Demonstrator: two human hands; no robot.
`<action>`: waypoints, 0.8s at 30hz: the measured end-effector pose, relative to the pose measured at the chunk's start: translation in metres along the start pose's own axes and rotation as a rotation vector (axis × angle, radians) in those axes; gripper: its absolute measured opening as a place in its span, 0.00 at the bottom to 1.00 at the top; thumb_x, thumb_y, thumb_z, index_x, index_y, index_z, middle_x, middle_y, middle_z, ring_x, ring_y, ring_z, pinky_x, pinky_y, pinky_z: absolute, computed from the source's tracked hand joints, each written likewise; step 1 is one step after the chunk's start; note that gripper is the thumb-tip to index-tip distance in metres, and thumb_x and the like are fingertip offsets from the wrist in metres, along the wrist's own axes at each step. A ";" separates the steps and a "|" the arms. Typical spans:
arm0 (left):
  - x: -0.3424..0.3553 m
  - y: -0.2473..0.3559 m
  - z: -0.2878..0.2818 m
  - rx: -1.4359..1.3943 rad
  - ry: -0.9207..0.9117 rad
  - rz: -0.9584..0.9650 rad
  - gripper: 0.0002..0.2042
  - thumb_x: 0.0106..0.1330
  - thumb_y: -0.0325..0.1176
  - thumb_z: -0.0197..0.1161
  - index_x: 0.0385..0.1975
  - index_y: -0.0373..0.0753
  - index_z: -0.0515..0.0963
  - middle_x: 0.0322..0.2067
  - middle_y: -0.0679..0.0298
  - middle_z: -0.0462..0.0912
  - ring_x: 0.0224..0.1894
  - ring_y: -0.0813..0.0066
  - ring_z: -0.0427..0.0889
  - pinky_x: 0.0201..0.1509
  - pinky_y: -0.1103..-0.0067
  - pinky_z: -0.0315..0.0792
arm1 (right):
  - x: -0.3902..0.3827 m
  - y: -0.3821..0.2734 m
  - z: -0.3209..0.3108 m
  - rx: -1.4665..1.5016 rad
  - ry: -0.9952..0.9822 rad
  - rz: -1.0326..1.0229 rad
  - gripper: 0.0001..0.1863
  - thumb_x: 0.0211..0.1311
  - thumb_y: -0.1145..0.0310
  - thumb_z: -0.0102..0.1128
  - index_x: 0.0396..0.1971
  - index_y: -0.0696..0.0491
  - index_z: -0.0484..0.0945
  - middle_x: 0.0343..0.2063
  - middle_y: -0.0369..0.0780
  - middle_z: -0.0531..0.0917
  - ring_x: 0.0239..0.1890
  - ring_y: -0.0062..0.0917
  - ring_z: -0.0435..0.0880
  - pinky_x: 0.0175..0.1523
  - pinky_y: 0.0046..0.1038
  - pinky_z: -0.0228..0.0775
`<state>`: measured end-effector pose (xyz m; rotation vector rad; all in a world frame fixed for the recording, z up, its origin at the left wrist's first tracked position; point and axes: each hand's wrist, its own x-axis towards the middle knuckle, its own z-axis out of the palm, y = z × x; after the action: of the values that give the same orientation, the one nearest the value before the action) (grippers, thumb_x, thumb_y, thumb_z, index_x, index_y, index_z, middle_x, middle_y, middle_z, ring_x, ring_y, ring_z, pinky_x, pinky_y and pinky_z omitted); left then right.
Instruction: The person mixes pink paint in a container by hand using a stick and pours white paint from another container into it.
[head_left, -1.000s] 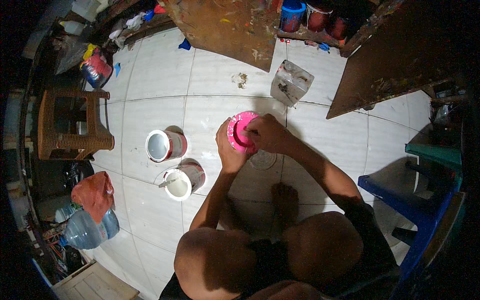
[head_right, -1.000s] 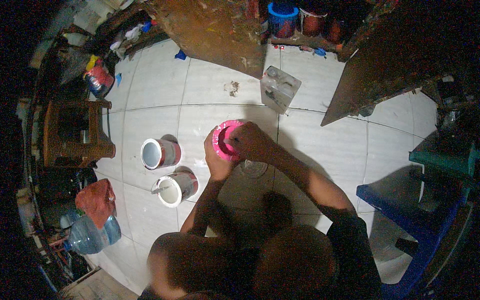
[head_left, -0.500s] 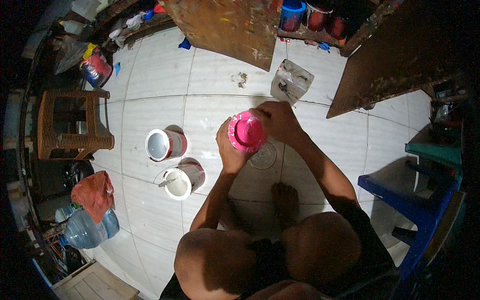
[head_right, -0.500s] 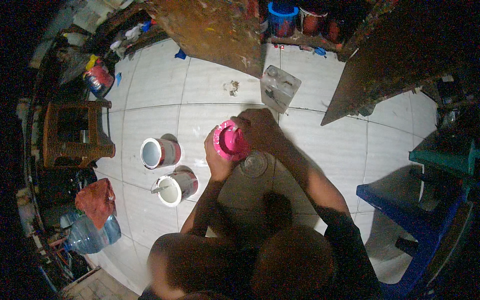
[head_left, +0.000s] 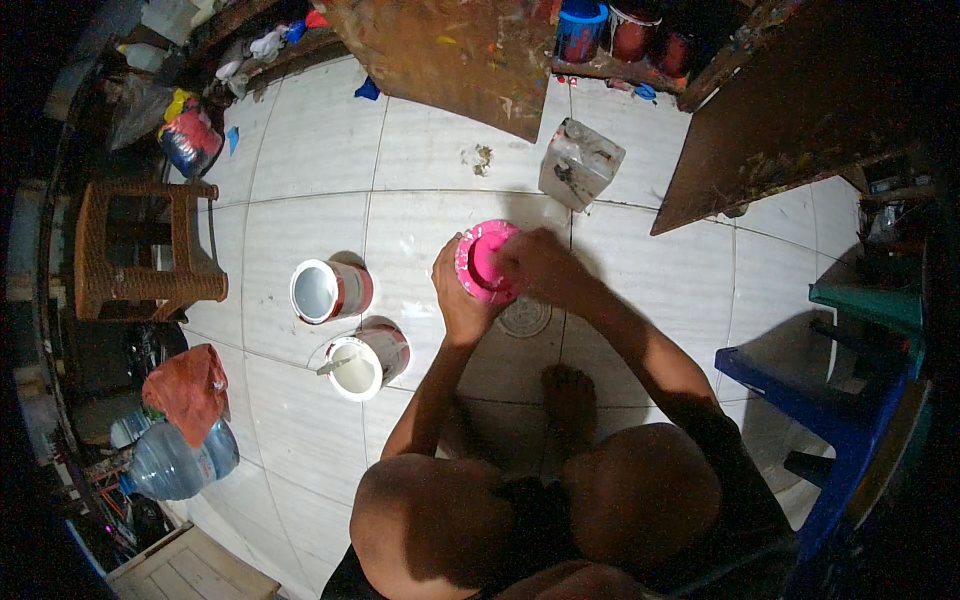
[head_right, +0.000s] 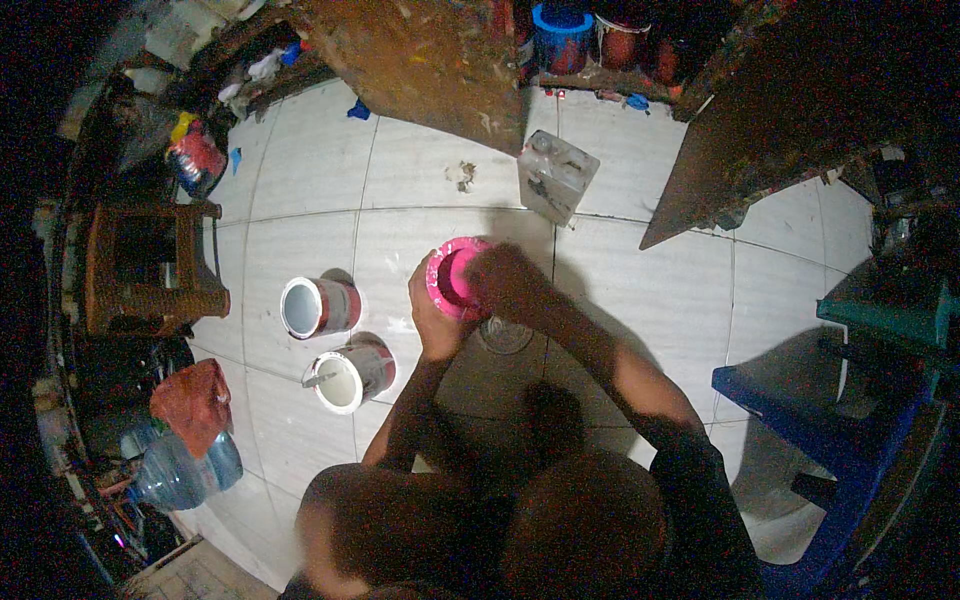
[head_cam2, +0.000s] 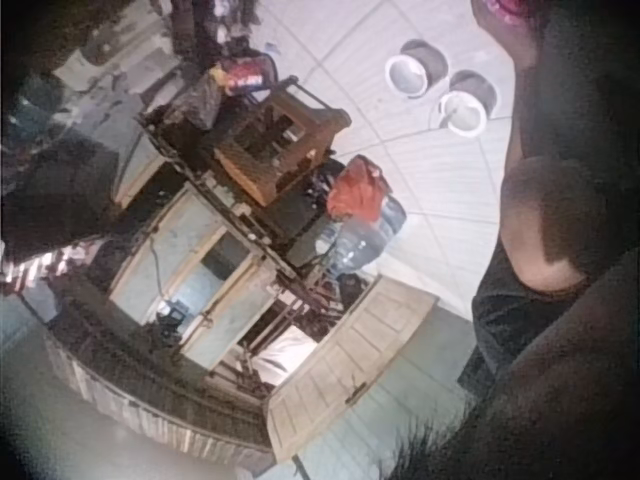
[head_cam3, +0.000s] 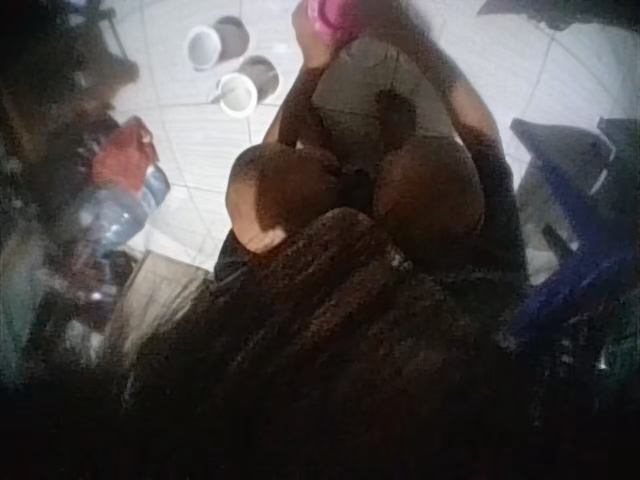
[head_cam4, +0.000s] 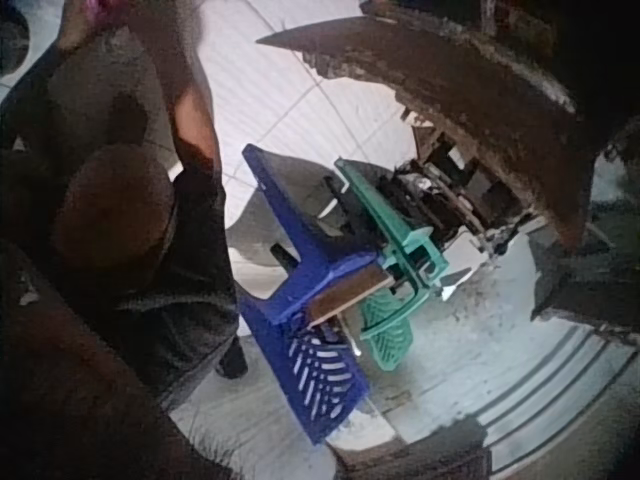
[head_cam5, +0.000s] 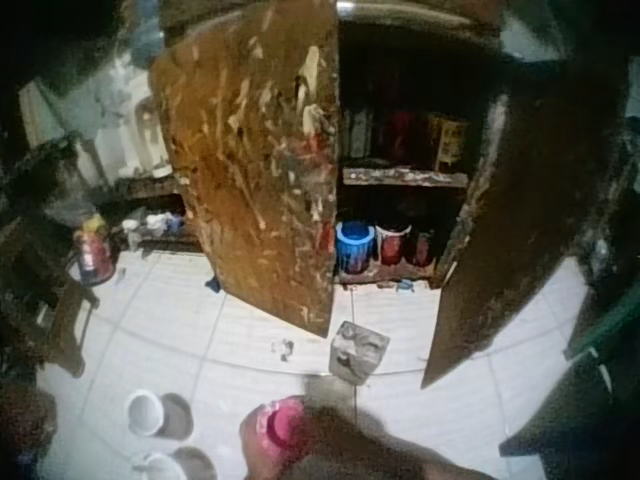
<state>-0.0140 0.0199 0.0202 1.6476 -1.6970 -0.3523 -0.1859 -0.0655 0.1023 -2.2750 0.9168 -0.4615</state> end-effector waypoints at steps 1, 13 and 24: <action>-0.001 0.004 -0.001 -0.005 -0.001 -0.006 0.51 0.33 0.41 0.87 0.63 0.36 0.69 0.60 0.50 0.74 0.63 0.46 0.71 0.67 0.56 0.64 | -0.002 0.003 0.008 -0.092 -0.128 -0.052 0.13 0.65 0.62 0.63 0.33 0.58 0.86 0.26 0.48 0.86 0.30 0.37 0.88 0.39 0.36 0.78; 0.003 0.007 0.001 0.024 -0.032 -0.033 0.50 0.34 0.42 0.87 0.63 0.36 0.70 0.59 0.50 0.74 0.64 0.46 0.71 0.67 0.56 0.63 | -0.001 0.005 0.003 0.055 -0.089 0.055 0.17 0.66 0.58 0.60 0.30 0.58 0.86 0.26 0.52 0.85 0.31 0.47 0.86 0.42 0.44 0.77; 0.006 -0.004 0.008 -0.042 -0.072 -0.058 0.49 0.35 0.43 0.87 0.63 0.36 0.69 0.59 0.49 0.74 0.63 0.45 0.71 0.66 0.55 0.64 | -0.007 0.018 0.011 0.105 0.128 0.045 0.18 0.68 0.58 0.63 0.29 0.60 0.84 0.24 0.50 0.84 0.25 0.37 0.85 0.35 0.37 0.75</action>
<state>-0.0153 0.0113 0.0138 1.6737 -1.6854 -0.4780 -0.1933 -0.0658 0.0817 -2.1454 0.9807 -0.6266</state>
